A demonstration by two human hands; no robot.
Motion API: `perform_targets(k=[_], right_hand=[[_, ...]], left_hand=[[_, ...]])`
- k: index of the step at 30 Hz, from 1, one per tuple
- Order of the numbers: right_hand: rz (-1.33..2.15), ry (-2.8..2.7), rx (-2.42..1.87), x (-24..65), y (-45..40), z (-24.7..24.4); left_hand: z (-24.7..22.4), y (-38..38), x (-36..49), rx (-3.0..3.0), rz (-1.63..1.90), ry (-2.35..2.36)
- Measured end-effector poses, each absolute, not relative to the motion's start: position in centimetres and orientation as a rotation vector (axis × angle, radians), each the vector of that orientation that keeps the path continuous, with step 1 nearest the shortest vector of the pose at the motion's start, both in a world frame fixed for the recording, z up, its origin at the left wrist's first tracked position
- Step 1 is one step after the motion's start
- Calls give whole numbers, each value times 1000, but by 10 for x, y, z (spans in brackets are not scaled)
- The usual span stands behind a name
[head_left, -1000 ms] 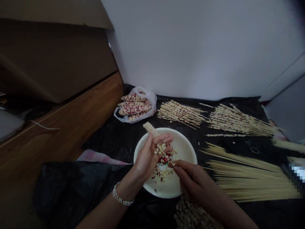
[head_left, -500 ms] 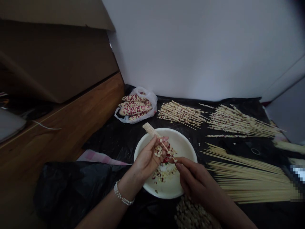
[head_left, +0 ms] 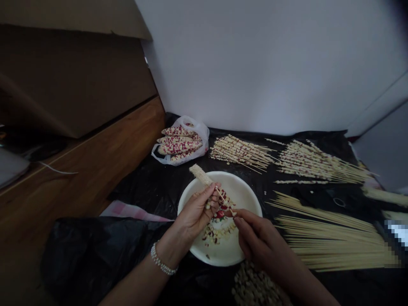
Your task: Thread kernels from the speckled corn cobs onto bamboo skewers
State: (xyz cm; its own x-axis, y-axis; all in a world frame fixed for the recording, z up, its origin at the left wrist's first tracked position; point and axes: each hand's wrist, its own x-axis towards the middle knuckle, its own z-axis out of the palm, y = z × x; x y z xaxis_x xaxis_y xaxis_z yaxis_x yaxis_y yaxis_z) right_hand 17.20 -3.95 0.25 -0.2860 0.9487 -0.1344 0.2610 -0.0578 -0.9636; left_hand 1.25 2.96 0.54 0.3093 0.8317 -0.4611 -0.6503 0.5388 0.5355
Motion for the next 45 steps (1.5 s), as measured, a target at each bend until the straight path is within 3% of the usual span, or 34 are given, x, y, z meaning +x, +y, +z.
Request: perform_targets(k=[22, 30, 35, 41, 45], right_hand=[[1457, -1329, -1298, 163, -40, 10], [1531, -1375, -1298, 174, -42, 20], [1623, -1475, -1280, 171, -47, 20], [1409, -1570, -1339, 172, -44, 3], [1464, -1520, -1329, 176, -43, 0]], left_hand=[[1, 16, 19, 642, 879, 839], [8, 34, 7, 134, 884, 613], [13, 37, -2, 176, 961, 424], [11, 34, 0, 180, 972, 408], [10, 35, -1, 169, 965, 413]])
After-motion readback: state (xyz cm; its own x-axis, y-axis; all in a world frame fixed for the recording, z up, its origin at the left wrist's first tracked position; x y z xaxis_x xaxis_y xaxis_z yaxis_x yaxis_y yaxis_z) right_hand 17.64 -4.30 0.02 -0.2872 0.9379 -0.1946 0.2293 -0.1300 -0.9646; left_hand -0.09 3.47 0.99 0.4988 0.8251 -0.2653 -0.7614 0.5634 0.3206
